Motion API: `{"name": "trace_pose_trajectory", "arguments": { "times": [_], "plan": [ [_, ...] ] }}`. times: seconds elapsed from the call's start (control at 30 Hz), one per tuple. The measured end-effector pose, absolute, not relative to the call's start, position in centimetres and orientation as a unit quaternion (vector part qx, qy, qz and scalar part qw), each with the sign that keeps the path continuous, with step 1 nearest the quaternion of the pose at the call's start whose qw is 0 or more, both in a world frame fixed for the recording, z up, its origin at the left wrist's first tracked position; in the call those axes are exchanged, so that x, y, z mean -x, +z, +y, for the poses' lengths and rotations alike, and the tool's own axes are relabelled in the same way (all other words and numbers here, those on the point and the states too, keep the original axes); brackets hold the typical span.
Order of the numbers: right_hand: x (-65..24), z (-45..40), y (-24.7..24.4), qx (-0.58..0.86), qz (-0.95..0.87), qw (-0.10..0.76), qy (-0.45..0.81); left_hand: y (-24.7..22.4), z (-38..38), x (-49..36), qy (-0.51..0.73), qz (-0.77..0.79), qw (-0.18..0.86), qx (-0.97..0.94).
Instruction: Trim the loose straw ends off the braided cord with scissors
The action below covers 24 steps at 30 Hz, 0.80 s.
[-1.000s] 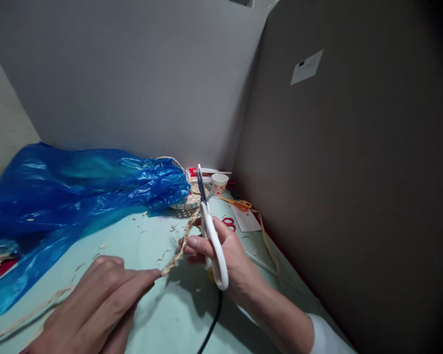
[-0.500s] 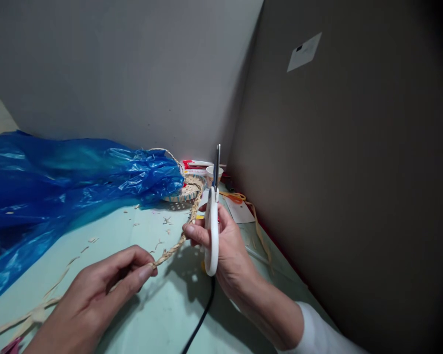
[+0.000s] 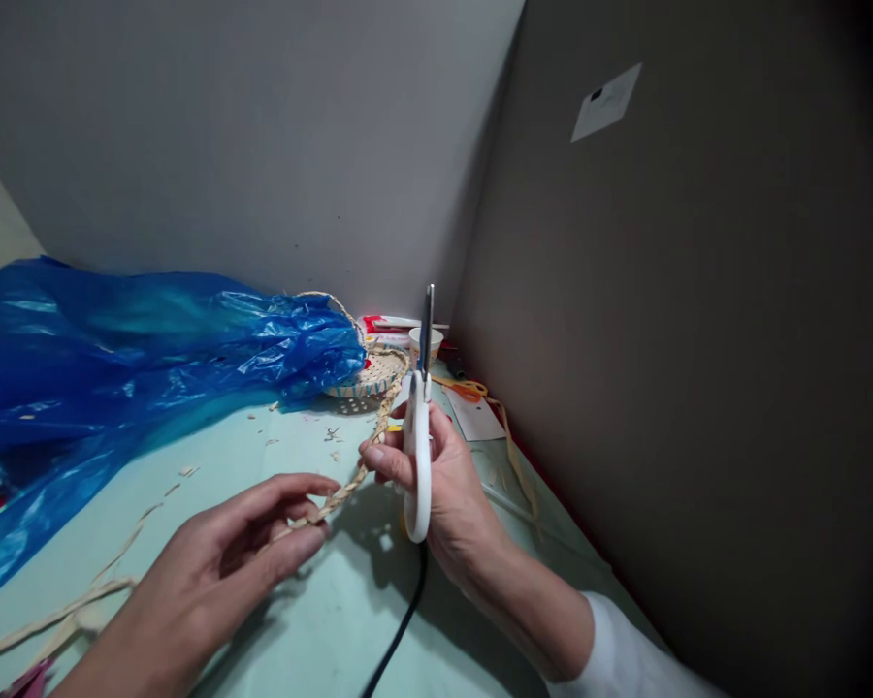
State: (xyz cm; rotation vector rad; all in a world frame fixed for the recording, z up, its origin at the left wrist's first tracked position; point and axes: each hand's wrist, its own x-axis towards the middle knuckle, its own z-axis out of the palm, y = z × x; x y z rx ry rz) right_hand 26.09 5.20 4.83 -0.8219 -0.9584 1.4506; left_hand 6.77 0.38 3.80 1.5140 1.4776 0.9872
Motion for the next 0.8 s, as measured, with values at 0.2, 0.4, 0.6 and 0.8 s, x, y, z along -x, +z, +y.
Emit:
{"name": "trace_pose_trajectory", "arguments": {
  "times": [0.2,0.4,0.6,0.8],
  "plan": [
    [-25.9,4.7,5.0,0.334,-0.418,0.554,0.638,3.4,0.4,-6.6,0.432,0.6,0.305,-0.6],
    [-26.0,4.7,5.2,0.329,-0.429,0.552,0.635,4.4,0.5,-6.6,0.445,0.602,0.363,-0.554],
    [-25.9,4.5,4.9,0.298,-0.446,0.545,0.644,5.5,0.0,-7.5,0.433,0.583,0.533,-0.433],
    [-25.9,4.7,4.6,0.302,-0.467,0.546,0.627,5.3,0.2,-7.6,0.456,0.593,0.531,-0.398]
  ]
}}
